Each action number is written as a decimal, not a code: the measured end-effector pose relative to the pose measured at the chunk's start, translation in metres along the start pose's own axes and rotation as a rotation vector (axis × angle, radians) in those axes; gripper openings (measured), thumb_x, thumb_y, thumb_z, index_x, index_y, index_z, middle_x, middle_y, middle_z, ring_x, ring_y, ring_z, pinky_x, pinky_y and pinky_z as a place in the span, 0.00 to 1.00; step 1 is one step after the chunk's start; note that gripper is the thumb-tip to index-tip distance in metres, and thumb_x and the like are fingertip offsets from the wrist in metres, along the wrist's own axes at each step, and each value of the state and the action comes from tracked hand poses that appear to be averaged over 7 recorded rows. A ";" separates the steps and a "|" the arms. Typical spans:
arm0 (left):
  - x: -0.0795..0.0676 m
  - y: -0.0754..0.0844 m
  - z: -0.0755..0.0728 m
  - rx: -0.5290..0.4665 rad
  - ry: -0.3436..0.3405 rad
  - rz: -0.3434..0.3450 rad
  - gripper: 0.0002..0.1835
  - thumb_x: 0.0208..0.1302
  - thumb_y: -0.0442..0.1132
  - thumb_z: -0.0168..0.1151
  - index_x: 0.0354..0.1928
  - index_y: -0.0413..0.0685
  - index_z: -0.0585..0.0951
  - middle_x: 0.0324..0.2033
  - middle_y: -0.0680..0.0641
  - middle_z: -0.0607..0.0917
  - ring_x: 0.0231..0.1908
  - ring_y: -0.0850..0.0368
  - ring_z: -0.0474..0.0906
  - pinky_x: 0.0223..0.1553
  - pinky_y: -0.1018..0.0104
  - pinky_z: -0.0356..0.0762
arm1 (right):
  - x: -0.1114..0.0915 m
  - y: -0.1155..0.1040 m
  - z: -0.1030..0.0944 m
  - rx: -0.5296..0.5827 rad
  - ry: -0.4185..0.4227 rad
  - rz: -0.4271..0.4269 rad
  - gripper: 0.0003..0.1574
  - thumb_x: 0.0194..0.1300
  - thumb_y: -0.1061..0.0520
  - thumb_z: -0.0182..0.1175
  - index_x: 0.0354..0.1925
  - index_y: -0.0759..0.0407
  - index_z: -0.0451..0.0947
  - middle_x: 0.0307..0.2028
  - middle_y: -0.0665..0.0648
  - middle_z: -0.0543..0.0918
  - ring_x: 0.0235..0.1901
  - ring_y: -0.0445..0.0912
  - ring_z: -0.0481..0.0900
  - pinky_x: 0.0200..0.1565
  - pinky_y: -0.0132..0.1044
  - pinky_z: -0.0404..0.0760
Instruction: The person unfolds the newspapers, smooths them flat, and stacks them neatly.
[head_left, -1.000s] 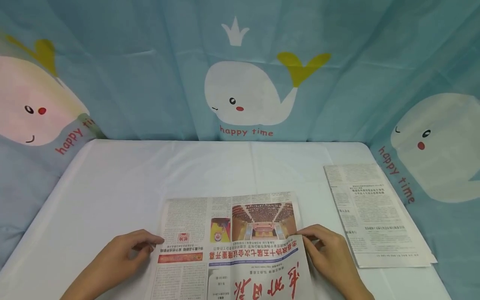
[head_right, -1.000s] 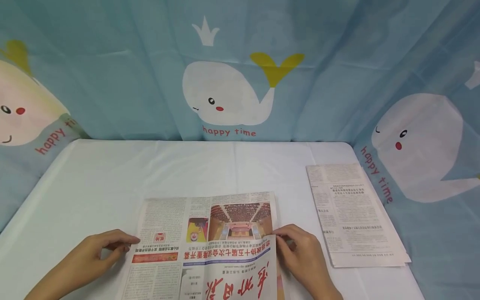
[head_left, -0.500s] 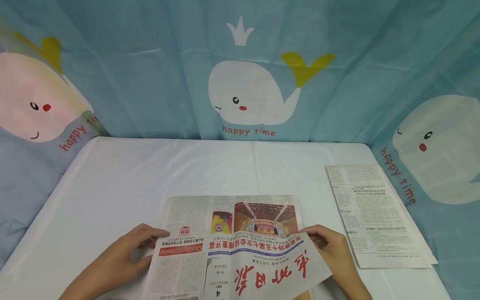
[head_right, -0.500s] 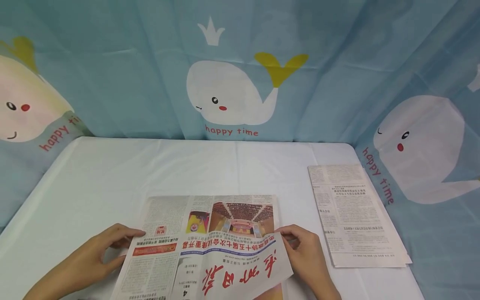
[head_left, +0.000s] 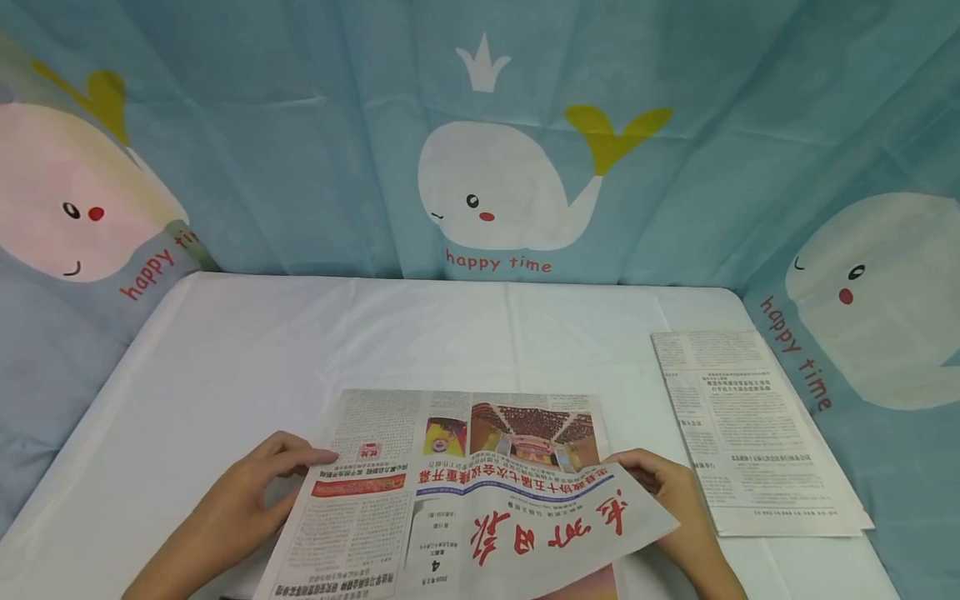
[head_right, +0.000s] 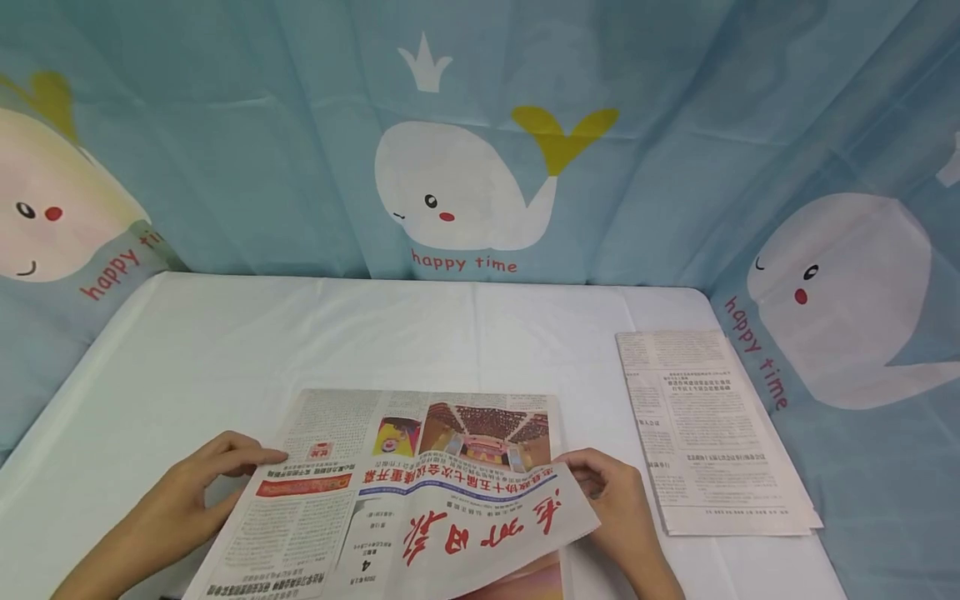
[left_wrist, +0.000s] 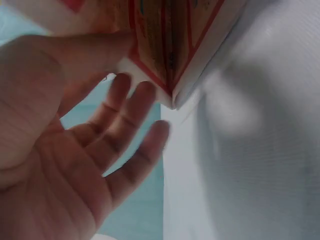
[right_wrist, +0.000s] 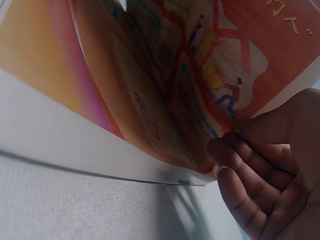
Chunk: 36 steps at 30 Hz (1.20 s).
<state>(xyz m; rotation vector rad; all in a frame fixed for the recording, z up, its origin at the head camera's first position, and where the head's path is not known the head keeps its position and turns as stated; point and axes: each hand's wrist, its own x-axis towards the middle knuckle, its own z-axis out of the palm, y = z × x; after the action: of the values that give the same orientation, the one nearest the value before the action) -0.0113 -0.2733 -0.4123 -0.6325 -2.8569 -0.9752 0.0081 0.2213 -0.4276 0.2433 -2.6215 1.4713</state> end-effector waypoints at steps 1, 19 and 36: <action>0.000 0.000 0.000 -0.003 0.018 0.003 0.28 0.51 0.30 0.82 0.54 0.65 0.88 0.46 0.66 0.79 0.42 0.75 0.75 0.42 0.82 0.74 | 0.000 0.000 0.000 -0.001 0.002 0.006 0.20 0.53 0.68 0.79 0.44 0.57 0.87 0.36 0.53 0.93 0.38 0.31 0.89 0.42 0.21 0.84; 0.004 -0.004 0.002 0.011 0.141 0.168 0.34 0.39 0.27 0.85 0.48 0.69 0.89 0.48 0.60 0.91 0.55 0.73 0.81 0.61 0.84 0.63 | 0.001 0.002 -0.002 -0.125 0.111 -0.049 0.20 0.54 0.73 0.77 0.41 0.51 0.91 0.42 0.52 0.89 0.41 0.27 0.82 0.35 0.25 0.83; -0.009 0.004 -0.009 -0.089 0.026 -0.039 0.26 0.56 0.35 0.80 0.54 0.70 0.87 0.52 0.64 0.89 0.53 0.78 0.75 0.54 0.87 0.66 | 0.000 0.007 -0.016 -0.136 0.044 -0.107 0.26 0.47 0.72 0.80 0.40 0.47 0.91 0.45 0.56 0.93 0.53 0.22 0.83 0.56 0.13 0.73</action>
<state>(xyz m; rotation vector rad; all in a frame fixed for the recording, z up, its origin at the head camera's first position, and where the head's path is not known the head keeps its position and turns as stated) -0.0022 -0.2792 -0.4050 -0.5683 -2.8272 -1.1136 0.0077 0.2388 -0.4247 0.3271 -2.6150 1.2455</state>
